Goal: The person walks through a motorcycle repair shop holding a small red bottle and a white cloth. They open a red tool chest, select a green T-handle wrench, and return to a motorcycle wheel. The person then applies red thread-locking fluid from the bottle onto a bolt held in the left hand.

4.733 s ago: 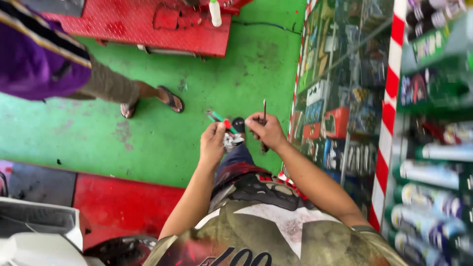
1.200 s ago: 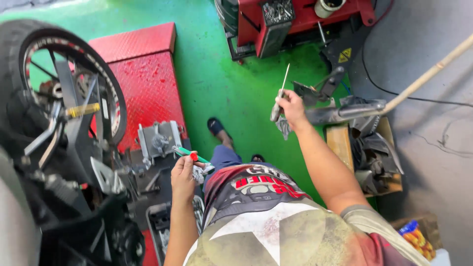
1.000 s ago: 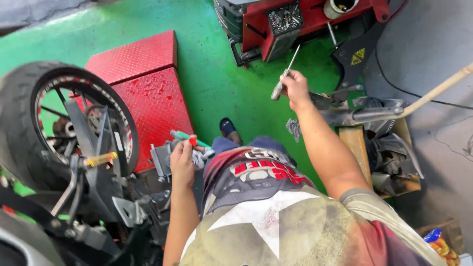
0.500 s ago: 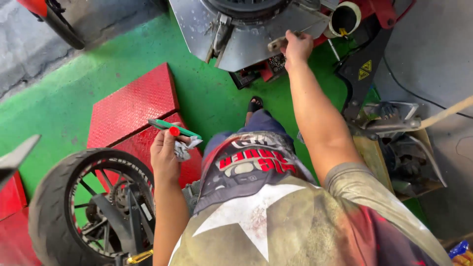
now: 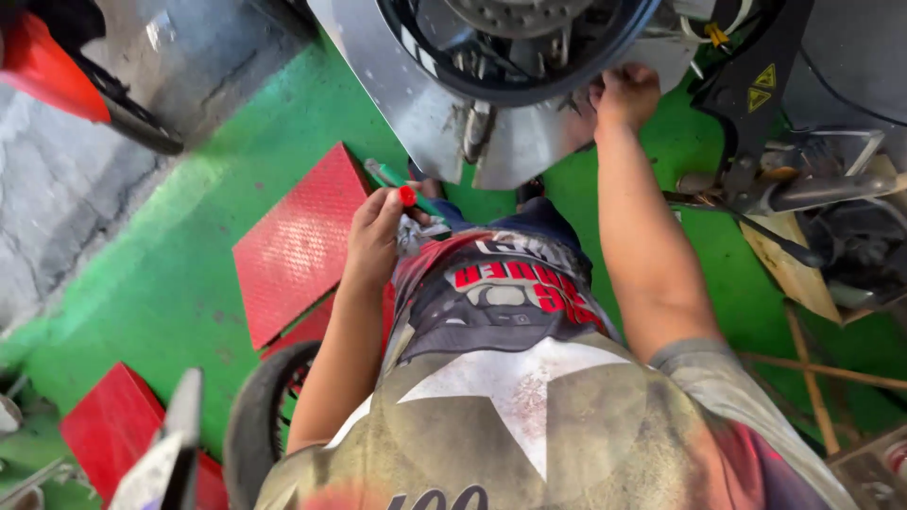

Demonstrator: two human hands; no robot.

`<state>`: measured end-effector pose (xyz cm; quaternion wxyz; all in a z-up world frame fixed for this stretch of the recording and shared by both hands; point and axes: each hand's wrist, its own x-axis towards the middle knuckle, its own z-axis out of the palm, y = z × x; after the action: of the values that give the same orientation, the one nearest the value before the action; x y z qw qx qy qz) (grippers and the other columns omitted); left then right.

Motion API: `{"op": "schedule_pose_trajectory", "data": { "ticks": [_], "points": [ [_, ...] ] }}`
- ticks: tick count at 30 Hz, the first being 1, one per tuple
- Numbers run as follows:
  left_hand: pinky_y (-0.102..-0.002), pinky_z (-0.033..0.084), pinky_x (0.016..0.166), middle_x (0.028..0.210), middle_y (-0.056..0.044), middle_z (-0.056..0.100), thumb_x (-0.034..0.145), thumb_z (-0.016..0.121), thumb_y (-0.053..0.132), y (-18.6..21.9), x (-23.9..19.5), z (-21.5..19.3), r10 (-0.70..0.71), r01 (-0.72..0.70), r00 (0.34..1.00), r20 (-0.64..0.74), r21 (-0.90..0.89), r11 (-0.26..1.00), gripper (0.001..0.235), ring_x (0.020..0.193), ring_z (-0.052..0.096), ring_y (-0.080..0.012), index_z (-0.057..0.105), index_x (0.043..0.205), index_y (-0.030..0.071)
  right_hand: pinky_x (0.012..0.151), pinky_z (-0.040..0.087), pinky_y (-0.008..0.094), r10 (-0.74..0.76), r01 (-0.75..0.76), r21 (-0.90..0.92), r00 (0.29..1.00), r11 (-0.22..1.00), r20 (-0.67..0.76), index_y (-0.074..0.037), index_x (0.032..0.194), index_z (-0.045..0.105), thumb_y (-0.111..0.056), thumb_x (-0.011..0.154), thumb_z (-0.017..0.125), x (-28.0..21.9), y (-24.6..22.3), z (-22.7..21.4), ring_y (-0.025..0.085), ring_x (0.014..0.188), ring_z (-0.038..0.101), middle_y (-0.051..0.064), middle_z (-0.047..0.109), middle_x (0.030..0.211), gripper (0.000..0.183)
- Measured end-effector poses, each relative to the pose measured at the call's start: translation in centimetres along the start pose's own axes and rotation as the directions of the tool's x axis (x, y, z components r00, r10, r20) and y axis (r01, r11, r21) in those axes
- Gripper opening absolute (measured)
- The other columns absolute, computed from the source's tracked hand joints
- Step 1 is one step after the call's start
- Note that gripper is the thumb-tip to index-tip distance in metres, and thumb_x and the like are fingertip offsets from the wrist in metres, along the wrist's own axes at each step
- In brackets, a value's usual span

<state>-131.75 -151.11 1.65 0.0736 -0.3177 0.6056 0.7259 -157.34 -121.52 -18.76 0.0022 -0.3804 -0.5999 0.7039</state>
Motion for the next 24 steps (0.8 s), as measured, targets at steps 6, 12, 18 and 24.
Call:
{"op": "schedule_pose_trajectory", "data": {
  "ticks": [6,12,18,24],
  "points": [
    [-0.030,0.056,0.059,0.077,-0.019,0.072,0.103,0.058,0.034,3.1,6.3,-2.2,0.010,0.029,0.963,0.271,-0.139,0.990,0.042,0.066,0.069,-0.0192,0.069,0.120,-0.003,0.050,0.053,0.023,-0.189,0.177,-0.157,0.980,0.972,-0.060,-0.014,0.096,0.052,-0.013,0.096,0.069,-12.5,-1.0,-0.2,0.016,0.067,0.065,0.005,0.062,0.090,0.017],
    [-0.030,0.058,0.064,0.073,-0.019,0.071,0.103,0.064,0.025,5.1,8.1,1.0,-0.017,0.149,0.883,0.469,-0.247,0.958,0.027,0.068,0.069,-0.0179,0.071,0.105,-0.002,0.082,0.056,0.026,-0.074,0.214,-0.074,0.609,0.974,0.790,-0.001,0.148,0.039,-0.030,0.094,0.077,-25.4,-0.7,0.9,0.015,0.097,0.063,0.016,0.060,0.124,0.073],
    [-0.026,0.056,0.054,0.067,-0.012,0.067,0.102,0.067,0.025,8.0,8.3,3.0,0.020,0.113,0.807,0.590,-0.187,0.976,0.025,0.061,0.066,-0.0133,0.071,0.096,0.001,0.074,0.057,0.027,-0.099,0.316,-0.105,0.567,0.943,0.818,-0.002,0.163,0.026,-0.032,0.096,0.075,-26.0,-4.8,0.1,0.009,0.089,0.056,0.012,0.059,0.123,0.089],
    [-0.031,0.051,0.075,0.089,-0.010,0.069,0.103,0.064,0.029,11.2,4.8,2.1,-0.035,-0.044,0.806,0.590,0.119,0.992,0.026,0.081,0.056,-0.0129,0.072,0.096,0.006,0.057,0.051,0.029,-0.179,0.466,-0.358,0.775,0.809,0.605,-0.003,0.147,0.052,-0.035,0.108,0.060,-24.3,-1.2,-6.2,0.017,0.065,0.062,0.013,0.069,0.085,0.051]
  ]
}}
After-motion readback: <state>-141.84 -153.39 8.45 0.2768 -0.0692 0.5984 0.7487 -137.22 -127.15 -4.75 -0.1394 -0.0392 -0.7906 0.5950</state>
